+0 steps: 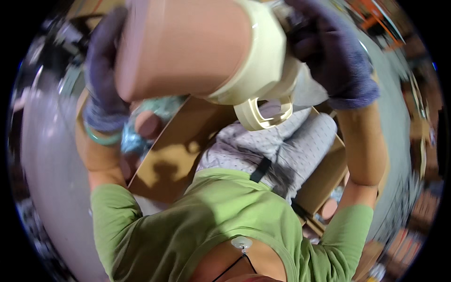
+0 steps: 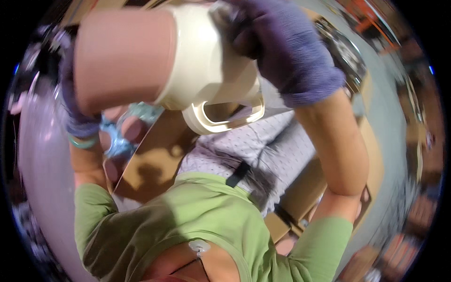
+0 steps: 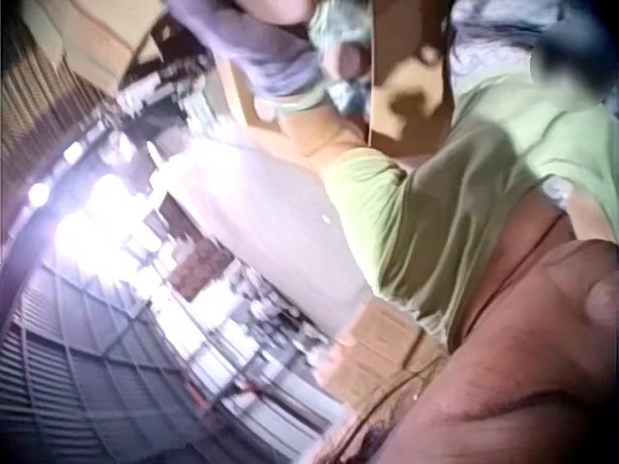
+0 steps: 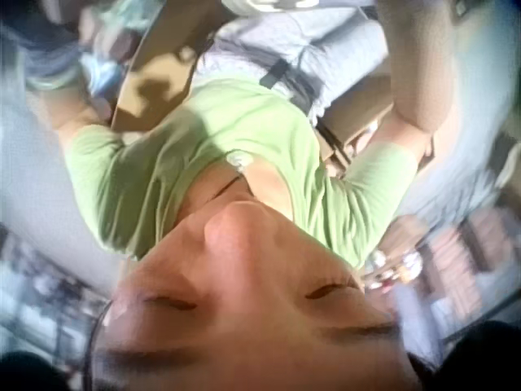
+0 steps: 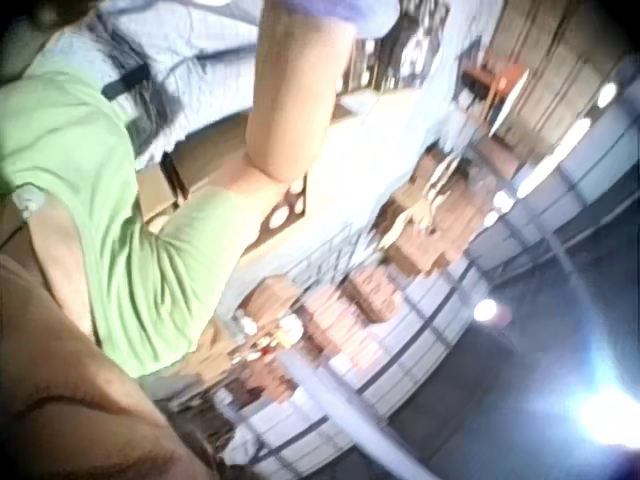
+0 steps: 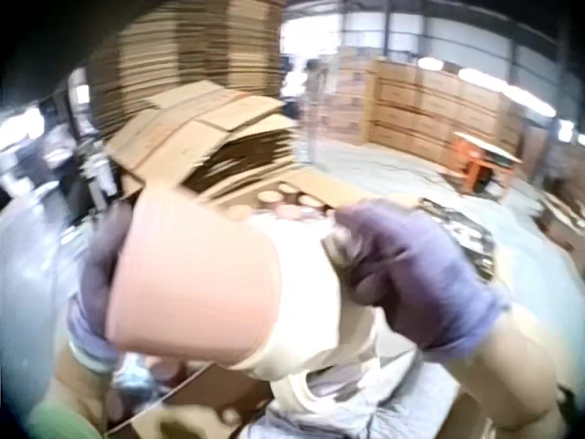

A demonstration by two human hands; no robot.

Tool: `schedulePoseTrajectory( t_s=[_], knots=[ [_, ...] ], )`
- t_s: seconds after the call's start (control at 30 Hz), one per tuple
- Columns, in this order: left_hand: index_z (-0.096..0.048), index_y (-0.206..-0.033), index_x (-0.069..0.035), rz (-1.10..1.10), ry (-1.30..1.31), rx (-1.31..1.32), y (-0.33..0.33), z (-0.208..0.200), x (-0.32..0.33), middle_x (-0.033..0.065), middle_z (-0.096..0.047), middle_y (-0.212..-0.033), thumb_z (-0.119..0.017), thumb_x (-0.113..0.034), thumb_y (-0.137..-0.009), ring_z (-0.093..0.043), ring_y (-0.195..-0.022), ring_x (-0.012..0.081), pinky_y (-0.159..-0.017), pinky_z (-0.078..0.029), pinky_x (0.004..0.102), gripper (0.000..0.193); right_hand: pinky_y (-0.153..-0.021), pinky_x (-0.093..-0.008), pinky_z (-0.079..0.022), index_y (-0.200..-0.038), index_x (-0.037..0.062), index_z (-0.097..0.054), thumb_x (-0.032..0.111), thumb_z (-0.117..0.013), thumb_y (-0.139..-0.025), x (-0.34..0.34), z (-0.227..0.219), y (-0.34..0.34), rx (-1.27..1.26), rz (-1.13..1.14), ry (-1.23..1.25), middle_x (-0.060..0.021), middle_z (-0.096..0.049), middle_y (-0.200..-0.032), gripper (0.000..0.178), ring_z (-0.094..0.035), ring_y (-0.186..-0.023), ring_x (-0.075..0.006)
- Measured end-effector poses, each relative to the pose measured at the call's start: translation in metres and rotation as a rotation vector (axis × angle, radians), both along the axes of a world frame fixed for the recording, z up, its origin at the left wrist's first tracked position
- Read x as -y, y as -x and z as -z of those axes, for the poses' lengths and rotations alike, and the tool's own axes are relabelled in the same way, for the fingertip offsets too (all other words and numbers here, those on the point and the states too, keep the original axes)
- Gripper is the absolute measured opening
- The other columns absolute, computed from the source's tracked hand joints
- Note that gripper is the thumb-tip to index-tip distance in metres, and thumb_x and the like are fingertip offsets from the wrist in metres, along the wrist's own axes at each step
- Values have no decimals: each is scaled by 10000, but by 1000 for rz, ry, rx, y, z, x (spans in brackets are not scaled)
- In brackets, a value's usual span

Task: The person assembles cylindrical containers by inserting a metal bowl into the base, screwing on a pink lid, and placing a black rubber seal inside. They then insert a clear plastic bag into the container and place the assembled unit into a cardboard box. This process is repeated for multiple containers.

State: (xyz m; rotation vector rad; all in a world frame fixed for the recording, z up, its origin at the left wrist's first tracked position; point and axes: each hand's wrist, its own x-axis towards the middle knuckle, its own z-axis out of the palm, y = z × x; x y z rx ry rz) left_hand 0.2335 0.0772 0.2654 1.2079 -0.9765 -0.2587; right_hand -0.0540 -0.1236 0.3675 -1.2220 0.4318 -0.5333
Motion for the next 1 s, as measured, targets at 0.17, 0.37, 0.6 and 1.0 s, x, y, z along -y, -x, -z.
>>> schedulePoseTrajectory(
  t_s=[0.17,0.37,0.6,1.0],
  knots=[
    [-474,-1396,-35,-99,-32,537,-11,-110,-57,117,-567,-1345,-508,-199,-1004,-580,-1185,222,-1006,-483,360,426,-417,-142,-344,-943,58,-639,157,-579,-963,-29,-4,-78,314,-95,-95,-12,-577,-704,117,-442,-501,-46],
    [-608,-1236,6,-104,-276,-22,25,-149,-62,116,-666,-1175,-591,-273,-955,-645,-1075,248,-968,-508,377,396,-457,-183,-370,-862,100,-599,172,-624,-935,-28,87,-166,319,-346,-360,31,-490,-652,106,-449,-501,-55],
    [-574,-1308,-20,-104,-576,792,-70,-26,-61,112,-622,-1259,-474,-191,-1015,-578,-1163,169,-1030,-434,306,353,-482,-203,-424,-927,98,-580,166,-595,-950,-36,190,-178,26,-317,-731,14,-512,-712,73,-475,-532,-82],
    [-587,-1299,-83,408,-970,16,-78,71,51,112,-600,-1293,-647,-299,-915,-568,-1175,207,-1021,-447,313,445,-613,-327,-534,-914,101,-518,190,-577,-948,-61,279,-140,-359,-126,-576,-30,-533,-766,112,-563,-647,-147]
  ],
)
